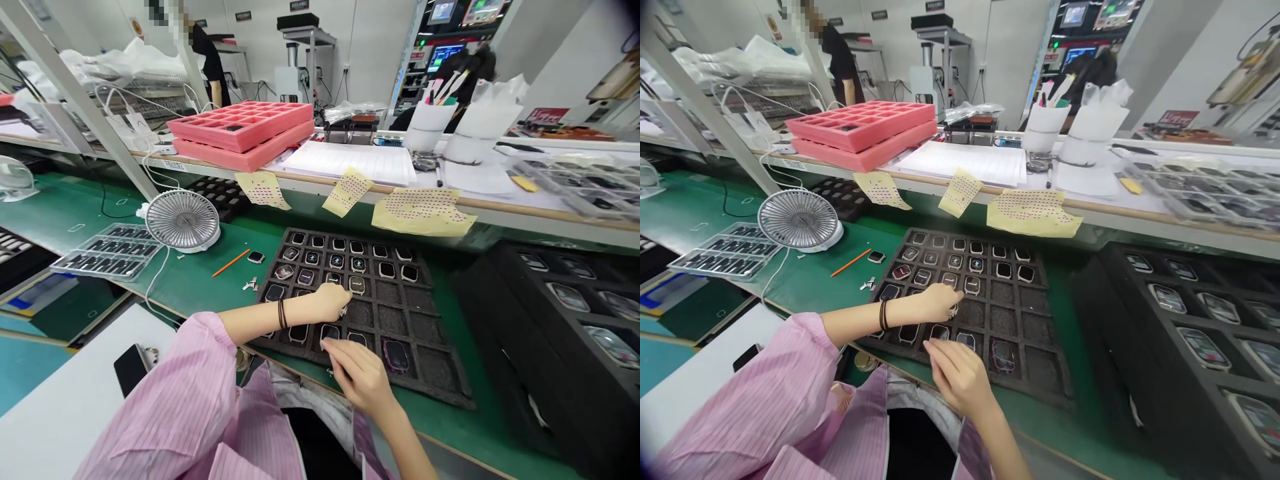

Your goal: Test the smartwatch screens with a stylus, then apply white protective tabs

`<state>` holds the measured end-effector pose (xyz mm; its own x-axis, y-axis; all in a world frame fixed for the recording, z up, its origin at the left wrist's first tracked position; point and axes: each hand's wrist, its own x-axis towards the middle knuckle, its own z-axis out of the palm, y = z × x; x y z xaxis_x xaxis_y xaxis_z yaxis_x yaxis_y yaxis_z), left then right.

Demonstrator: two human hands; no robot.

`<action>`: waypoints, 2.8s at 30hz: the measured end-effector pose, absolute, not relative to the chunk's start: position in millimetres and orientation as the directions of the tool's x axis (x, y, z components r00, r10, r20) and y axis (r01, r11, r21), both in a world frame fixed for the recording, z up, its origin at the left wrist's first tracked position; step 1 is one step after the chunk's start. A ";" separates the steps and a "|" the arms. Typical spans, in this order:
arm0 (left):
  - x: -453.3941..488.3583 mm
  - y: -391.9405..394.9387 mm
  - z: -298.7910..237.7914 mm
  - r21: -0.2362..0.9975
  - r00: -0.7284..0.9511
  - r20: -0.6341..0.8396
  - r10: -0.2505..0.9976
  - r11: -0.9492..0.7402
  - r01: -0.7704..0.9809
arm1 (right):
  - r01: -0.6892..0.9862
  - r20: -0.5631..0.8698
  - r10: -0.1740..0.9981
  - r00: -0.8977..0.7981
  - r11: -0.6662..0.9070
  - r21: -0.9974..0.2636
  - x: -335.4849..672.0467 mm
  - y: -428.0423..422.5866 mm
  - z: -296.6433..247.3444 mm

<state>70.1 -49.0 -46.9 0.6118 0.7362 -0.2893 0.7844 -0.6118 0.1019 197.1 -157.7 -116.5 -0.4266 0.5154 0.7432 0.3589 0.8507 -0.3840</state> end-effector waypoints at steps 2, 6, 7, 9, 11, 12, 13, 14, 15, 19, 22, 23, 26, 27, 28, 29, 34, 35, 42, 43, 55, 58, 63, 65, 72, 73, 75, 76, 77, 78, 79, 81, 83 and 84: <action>60.5 -46.4 -44.9 0.137 0.629 -0.273 0.728 -0.618 0.775 | 0.383 0.746 0.605 -0.277 0.782 -0.492 201.8 -155.3 -118.1; 31.6 -47.8 -38.0 0.350 0.624 -0.124 0.771 -0.554 0.755 | 0.263 0.419 0.901 0.112 0.379 -0.887 208.8 -138.6 -118.6; 25.5 -50.5 -36.8 0.422 0.607 -0.065 0.792 -0.529 0.736 | 0.173 0.295 0.945 0.138 0.271 -0.947 208.3 -132.5 -117.4; 17.0 -58.8 -36.0 0.536 0.569 0.040 0.821 -0.498 0.681 | -0.032 0.096 0.992 0.084 0.099 -0.995 203.4 -120.3 -113.7; 13.1 -69.6 -37.7 0.603 0.552 0.129 0.824 -0.507 0.616 | -0.202 -0.041 0.999 -0.031 -0.047 -0.978 193.6 -111.1 -108.7; 12.2 -75.2 -39.3 0.615 0.548 0.164 0.820 -0.519 0.594 | -0.259 -0.097 0.991 -0.088 -0.117 -0.959 187.4 -108.3 -106.0; 11.8 -80.6 -41.2 0.615 0.546 0.188 0.816 -0.532 0.583 | -0.300 -0.142 0.981 -0.135 -0.177 -0.937 180.9 -106.7 -103.3; 11.5 -85.6 -43.3 0.606 0.546 0.202 0.813 -0.542 0.582 | -0.327 -0.173 0.970 -0.172 -0.222 -0.919 174.5 -106.2 -100.7; 11.0 -89.8 -45.5 0.592 0.547 0.206 0.811 -0.549 0.591 | -0.341 -0.192 0.961 -0.199 -0.252 -0.906 168.5 -106.6 -98.4; 5.4 -99.8 -52.6 0.506 0.529 0.172 0.831 -0.536 0.676 | -0.332 -0.197 0.952 -0.234 -0.268 -0.904 149.5 -110.4 -96.8; -0.8 -102.9 -56.0 0.407 0.535 0.132 0.834 -0.538 0.738 | -0.312 -0.166 0.960 -0.227 -0.234 -0.921 136.9 -109.8 -104.5; -2.5 -104.0 -56.9 0.378 0.538 0.117 0.834 -0.539 0.753 | -0.307 -0.159 0.962 -0.223 -0.225 -0.925 132.4 -108.9 -107.7; -6.2 -107.5 -57.3 0.332 0.534 0.089 0.841 -0.530 0.780 | -0.290 -0.157 0.968 -0.197 -0.211 -0.933 117.8 -105.8 -114.7; -7.9 -108.4 -56.3 0.330 0.526 0.091 0.846 -0.524 0.785 | -0.289 -0.164 0.970 -0.179 -0.211 -0.934 113.1 -105.1 -115.2; -10.7 -109.0 -54.8 0.341 0.516 0.096 0.851 -0.515 0.786 | -0.294 -0.177 0.971 -0.160 -0.218 -0.930 108.9 -104.7 -114.5; -15.1 -108.9 -52.8 0.372 0.509 0.101 0.855 -0.507 0.778 | -0.305 -0.203 0.967 -0.152 -0.241 -0.921 105.4 -104.4 -112.8; -70.1 -97.3 -52.4 0.634 0.349 0.172 0.921 -0.375 0.676 | -0.500 -0.338 0.901 -0.273 -0.433 -0.750 101.8 -102.2 -97.0; -85.8 -94.1 -57.9 0.624 0.224 0.192 0.956 -0.295 0.723 | -0.543 -0.347 0.889 -0.297 -0.456 -0.704 103.2 -101.1 -94.2; -150.4 -86.7 -118.1 0.507 -0.164 0.105 0.981 0.089 0.857 | -0.622 -0.389 0.847 -0.362 -0.531 -0.576 107.1 -98.2 -85.7; -151.2 -86.7 -122.2 0.511 -0.174 0.108 0.979 0.095 0.854 | -0.619 -0.390 0.845 -0.366 -0.534 -0.576 106.8 -98.8 -85.0; -112.4 -97.8 -74.0 0.797 0.095 0.412 0.906 -0.409 0.444 | -0.619 -0.367 0.823 -0.433 -0.567 -0.543 110.7 -98.7 -75.3; -90.6 -97.9 -59.9 0.797 0.292 0.490 0.821 -0.558 0.231 | -0.627 -0.370 0.815 -0.447 -0.580 -0.520 111.1 -99.8 -71.0; -78.6 -86.2 -50.7 0.750 0.470 0.502 0.726 -0.636 0.181 | -0.599 -0.364 0.782 -0.506 -0.623 -0.503 113.9 -104.3 -63.7; -80.7 -83.1 -48.8 0.726 0.507 0.479 0.716 -0.648 0.229 | -0.578 -0.366 0.773 -0.518 -0.632 -0.516 115.0 -105.3 -62.1; -87.6 -85.2 -44.6 0.655 0.580 0.426 0.694 -0.679 0.331 | -0.581 -0.356 0.787 -0.504 -0.614 -0.534 116.1 -106.2 -62.9; -87.0 -86.2 -44.1 0.641 0.587 0.410 0.698 -0.678 0.359 | -0.574 -0.356 0.788 -0.503 -0.612 -0.545 116.0 -106.4 -63.3; -85.3 -88.4 -42.7 0.598 0.614 0.373 0.695 -0.686 0.414 | -0.561 -0.354 0.791 -0.499 -0.606 -0.563 115.6 -106.8 -64.2; -84.5 -89.4 -41.8 0.575 0.630 0.358 0.689 -0.695 0.432 | -0.557 -0.353 0.794 -0.495 -0.602 -0.573 115.4 -107.0 -64.6; -83.9 -90.3 -40.8 0.557 0.648 0.346 0.679 -0.704 0.441 | -0.552 -0.353 0.798 -0.489 -0.597 -0.582 115.2 -107.2 -65.0; -83.6 -90.9 -40.0 0.550 0.666 0.338 0.665 -0.714 0.433 | -0.548 -0.355 0.799 -0.485 -0.594 -0.589 115.2 -107.5 -65.5; -83.7 -91.3 -39.4 0.557 0.684 0.336 0.647 -0.722 0.410 | -0.544 -0.358 0.798 -0.485 -0.596 -0.591 115.3 -107.9 -65.9; -84.7 -91.4 -39.2 0.608 0.717 0.334 0.611 -0.721 0.332 | -0.537 -0.360 0.792 -0.494 -0.603 -0.589 116.6 -109.1 -67.0; -86.0 -91.5 -40.8 0.667 0.728 0.335 0.599 -0.696 0.266 | -0.515 -0.356 0.784 -0.509 -0.608 -0.604 119.0 -111.2 -68.5; -86.4 -91.7 -42.1 0.685 0.718 0.332 0.612 -0.679 0.263 | -0.494 -0.351 0.782 -0.516 -0.606 -0.624 120.3 -112.5 -69.5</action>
<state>-86.4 -91.7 -42.1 0.7177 0.6122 0.3318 0.2625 -0.6792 0.6854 120.3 -112.5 -69.5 -0.5159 0.7816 -0.3506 -0.4940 -0.6058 -0.6236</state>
